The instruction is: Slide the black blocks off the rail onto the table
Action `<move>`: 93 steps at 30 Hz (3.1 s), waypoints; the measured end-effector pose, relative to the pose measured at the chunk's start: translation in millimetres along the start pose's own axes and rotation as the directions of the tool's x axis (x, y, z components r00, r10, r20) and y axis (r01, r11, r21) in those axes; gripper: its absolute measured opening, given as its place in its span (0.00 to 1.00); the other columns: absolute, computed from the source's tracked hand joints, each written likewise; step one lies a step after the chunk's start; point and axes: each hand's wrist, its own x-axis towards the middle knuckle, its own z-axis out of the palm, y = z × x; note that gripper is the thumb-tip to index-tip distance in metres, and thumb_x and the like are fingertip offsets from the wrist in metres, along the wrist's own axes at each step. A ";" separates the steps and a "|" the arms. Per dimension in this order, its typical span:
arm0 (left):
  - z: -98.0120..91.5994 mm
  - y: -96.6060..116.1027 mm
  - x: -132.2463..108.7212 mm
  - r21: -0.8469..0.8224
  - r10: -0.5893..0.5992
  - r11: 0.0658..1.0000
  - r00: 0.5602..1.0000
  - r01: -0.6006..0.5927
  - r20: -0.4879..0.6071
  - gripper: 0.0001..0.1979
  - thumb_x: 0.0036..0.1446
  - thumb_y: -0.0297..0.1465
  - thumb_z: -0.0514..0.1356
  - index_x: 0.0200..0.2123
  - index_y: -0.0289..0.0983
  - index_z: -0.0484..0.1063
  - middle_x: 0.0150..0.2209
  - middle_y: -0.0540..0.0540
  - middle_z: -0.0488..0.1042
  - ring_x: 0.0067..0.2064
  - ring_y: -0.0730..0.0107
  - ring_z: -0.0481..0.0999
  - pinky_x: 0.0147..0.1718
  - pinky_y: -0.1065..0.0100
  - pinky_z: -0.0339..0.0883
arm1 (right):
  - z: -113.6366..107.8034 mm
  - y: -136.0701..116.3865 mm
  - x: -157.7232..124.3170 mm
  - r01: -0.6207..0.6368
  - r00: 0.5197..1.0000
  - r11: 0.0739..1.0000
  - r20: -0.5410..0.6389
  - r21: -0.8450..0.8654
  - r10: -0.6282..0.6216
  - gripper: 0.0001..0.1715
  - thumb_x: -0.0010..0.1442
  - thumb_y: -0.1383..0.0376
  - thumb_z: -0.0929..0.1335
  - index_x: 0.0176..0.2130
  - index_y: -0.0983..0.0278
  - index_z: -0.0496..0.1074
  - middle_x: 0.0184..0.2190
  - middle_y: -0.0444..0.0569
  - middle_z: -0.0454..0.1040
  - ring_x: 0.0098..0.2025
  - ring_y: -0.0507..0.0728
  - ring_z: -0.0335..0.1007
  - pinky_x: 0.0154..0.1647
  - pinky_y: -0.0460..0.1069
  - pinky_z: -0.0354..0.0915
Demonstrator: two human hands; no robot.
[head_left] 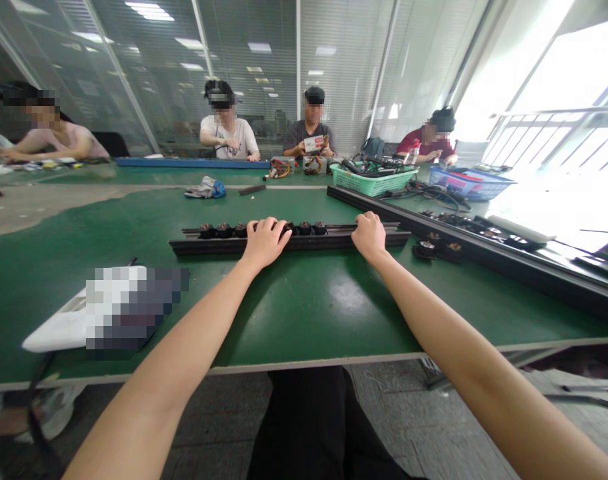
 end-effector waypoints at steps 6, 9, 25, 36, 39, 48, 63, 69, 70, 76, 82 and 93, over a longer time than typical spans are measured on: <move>-0.2 0.2 -0.3 -0.013 -0.004 1.000 1.000 0.004 0.001 0.23 0.74 0.42 0.47 0.61 0.43 0.73 0.57 0.36 0.74 0.59 0.47 0.70 0.62 0.45 0.53 | -1.2 -0.7 -0.2 -0.015 1.000 1.000 0.003 0.011 0.015 0.23 0.60 0.78 0.61 0.49 0.67 0.77 0.51 0.64 0.73 0.56 0.67 0.65 0.54 0.57 0.65; -0.5 -0.1 -0.3 -0.012 -0.003 1.000 1.000 0.003 0.006 0.23 0.74 0.43 0.47 0.61 0.42 0.73 0.57 0.36 0.73 0.59 0.47 0.71 0.62 0.45 0.53 | -0.2 -0.7 -1.1 -0.002 1.000 1.000 -0.014 -0.003 0.002 0.23 0.59 0.78 0.61 0.48 0.66 0.77 0.50 0.63 0.72 0.55 0.67 0.65 0.52 0.57 0.65; -0.4 0.2 -0.3 -0.008 -0.004 1.000 1.000 0.004 0.005 0.23 0.74 0.42 0.47 0.61 0.42 0.73 0.57 0.36 0.74 0.59 0.47 0.70 0.62 0.45 0.53 | 0.9 3.6 -0.4 -0.023 1.000 0.996 -0.014 -0.089 0.022 0.22 0.60 0.79 0.60 0.47 0.69 0.75 0.51 0.65 0.72 0.56 0.67 0.65 0.52 0.56 0.66; 2.0 -1.0 0.1 -0.002 -0.009 1.000 1.000 0.009 0.006 0.23 0.75 0.43 0.47 0.61 0.42 0.73 0.57 0.37 0.74 0.59 0.47 0.71 0.62 0.46 0.53 | -20.0 2.2 3.6 -0.048 0.993 0.995 0.099 -0.092 0.057 0.22 0.64 0.77 0.61 0.51 0.66 0.76 0.52 0.63 0.74 0.54 0.65 0.70 0.47 0.54 0.68; 2.4 -1.3 0.0 0.005 -0.010 1.000 1.000 0.010 0.002 0.23 0.75 0.43 0.47 0.61 0.41 0.73 0.57 0.37 0.74 0.59 0.47 0.71 0.62 0.46 0.53 | -24.0 6.3 11.9 -0.047 0.989 0.997 0.134 -0.061 0.055 0.19 0.66 0.75 0.63 0.51 0.66 0.77 0.51 0.63 0.76 0.52 0.66 0.73 0.49 0.56 0.68; 3.1 -1.6 0.3 0.016 -0.001 1.000 1.000 0.001 -0.004 0.22 0.75 0.42 0.48 0.61 0.40 0.73 0.57 0.36 0.75 0.59 0.47 0.71 0.62 0.46 0.54 | -6.4 47.7 19.6 0.123 0.991 0.974 0.022 0.191 -0.129 0.13 0.63 0.68 0.69 0.46 0.63 0.81 0.49 0.57 0.80 0.54 0.65 0.74 0.58 0.58 0.67; 1.2 -0.4 0.2 0.009 -0.004 1.000 1.000 0.004 0.003 0.22 0.75 0.42 0.48 0.60 0.40 0.73 0.57 0.36 0.74 0.58 0.47 0.71 0.62 0.45 0.54 | 10.2 65.6 9.1 0.060 0.995 0.966 -0.094 0.251 -0.037 0.22 0.66 0.58 0.67 0.56 0.64 0.77 0.51 0.61 0.80 0.54 0.70 0.74 0.59 0.64 0.68; 0.4 0.5 0.5 0.023 -0.003 1.000 1.000 0.003 0.003 0.23 0.75 0.42 0.47 0.61 0.39 0.73 0.57 0.36 0.74 0.58 0.47 0.71 0.62 0.45 0.54 | 10.1 63.4 8.2 0.090 0.992 0.957 -0.110 0.276 -0.062 0.21 0.66 0.61 0.65 0.54 0.63 0.77 0.50 0.60 0.79 0.55 0.69 0.73 0.58 0.64 0.68; 0.5 0.5 0.5 0.023 -0.003 1.000 1.000 0.003 0.003 0.23 0.75 0.42 0.47 0.61 0.39 0.73 0.57 0.36 0.74 0.58 0.47 0.71 0.62 0.45 0.54 | 9.7 62.6 8.1 0.090 0.992 0.955 -0.110 0.283 -0.061 0.20 0.66 0.62 0.65 0.53 0.63 0.77 0.50 0.60 0.79 0.54 0.69 0.73 0.57 0.63 0.68; 0.6 0.4 0.0 0.014 -0.001 1.000 1.000 0.001 0.004 0.24 0.75 0.42 0.47 0.61 0.39 0.73 0.57 0.35 0.74 0.58 0.46 0.71 0.62 0.44 0.54 | 5.6 59.1 6.9 0.105 0.990 0.944 -0.122 0.313 -0.069 0.15 0.66 0.65 0.64 0.46 0.62 0.79 0.49 0.60 0.79 0.53 0.68 0.73 0.57 0.62 0.68; 1.0 -0.3 0.1 0.006 -0.001 1.000 1.000 0.001 0.000 0.23 0.75 0.43 0.47 0.61 0.41 0.73 0.57 0.36 0.74 0.58 0.46 0.71 0.62 0.44 0.54 | 1.7 57.0 5.4 0.094 0.992 0.943 -0.113 0.319 -0.061 0.15 0.65 0.66 0.64 0.45 0.61 0.79 0.49 0.59 0.79 0.54 0.68 0.72 0.58 0.62 0.68; 0.6 0.1 -0.1 -0.007 -0.005 1.000 1.000 0.005 0.007 0.24 0.74 0.42 0.47 0.61 0.40 0.73 0.57 0.35 0.73 0.59 0.46 0.71 0.62 0.45 0.53 | -0.7 55.2 4.2 0.082 0.994 0.945 -0.097 0.316 -0.054 0.14 0.67 0.66 0.64 0.45 0.61 0.79 0.49 0.59 0.79 0.55 0.67 0.71 0.58 0.60 0.68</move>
